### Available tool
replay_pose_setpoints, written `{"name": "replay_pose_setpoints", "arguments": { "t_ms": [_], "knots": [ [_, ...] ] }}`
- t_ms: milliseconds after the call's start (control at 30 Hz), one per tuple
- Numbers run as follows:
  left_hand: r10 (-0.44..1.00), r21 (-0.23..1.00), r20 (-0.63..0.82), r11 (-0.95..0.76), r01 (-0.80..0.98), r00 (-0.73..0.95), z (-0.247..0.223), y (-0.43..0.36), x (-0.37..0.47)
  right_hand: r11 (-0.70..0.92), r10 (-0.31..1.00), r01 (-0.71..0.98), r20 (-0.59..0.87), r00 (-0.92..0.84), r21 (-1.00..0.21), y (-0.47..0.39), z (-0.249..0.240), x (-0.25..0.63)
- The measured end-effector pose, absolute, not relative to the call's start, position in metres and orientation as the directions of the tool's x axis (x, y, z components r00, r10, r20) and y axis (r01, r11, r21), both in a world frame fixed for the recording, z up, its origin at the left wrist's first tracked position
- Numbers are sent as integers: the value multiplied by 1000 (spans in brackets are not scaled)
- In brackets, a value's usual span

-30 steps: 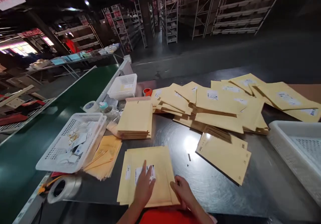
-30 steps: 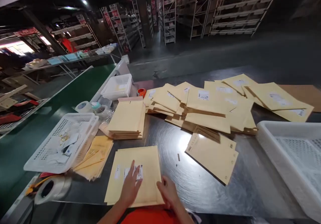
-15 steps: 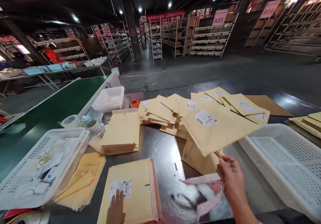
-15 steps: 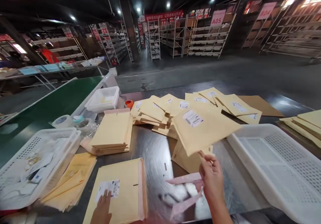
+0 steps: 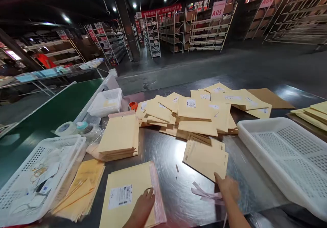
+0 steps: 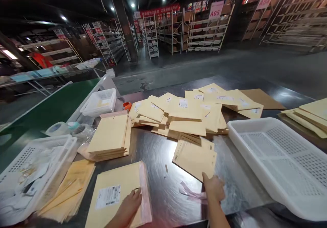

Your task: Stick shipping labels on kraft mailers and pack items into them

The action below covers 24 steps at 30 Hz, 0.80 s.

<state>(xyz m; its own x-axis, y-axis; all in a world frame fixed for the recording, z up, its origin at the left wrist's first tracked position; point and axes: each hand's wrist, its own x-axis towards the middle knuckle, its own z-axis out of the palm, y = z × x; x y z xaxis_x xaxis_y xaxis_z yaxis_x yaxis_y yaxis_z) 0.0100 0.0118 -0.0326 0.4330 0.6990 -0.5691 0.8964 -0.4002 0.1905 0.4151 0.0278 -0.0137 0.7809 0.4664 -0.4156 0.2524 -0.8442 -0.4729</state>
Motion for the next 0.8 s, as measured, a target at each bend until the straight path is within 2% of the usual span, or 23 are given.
{"name": "replay_pose_setpoints", "arguments": {
  "t_ms": [67,167,267,333,400,600,800],
  "knots": [
    [684,138,-577,-456,879,446,-32,19,16,-838,475,252,-418,775,-485,18,-15,418],
    [666,118,-575,-507,854,475,-34,25,11,-746,519,130,-447,729,-653,-5,-16,415],
    [651,112,-574,-539,835,497,-38,25,3,-577,629,-122,-535,564,-808,-29,-19,391],
    [651,115,-556,-555,824,516,-39,22,0,-504,683,-293,-582,440,-813,-42,-23,363],
    [661,115,-524,-571,813,538,-38,20,-3,-466,713,-383,-595,372,-798,-49,-26,333],
    [676,127,-421,-616,777,605,-31,15,-12,-469,860,-290,-506,63,-834,-40,-27,297],
    [664,198,-369,-628,753,651,-34,12,-3,-600,800,-296,-558,-221,-743,-36,-17,314]
  ]
}}
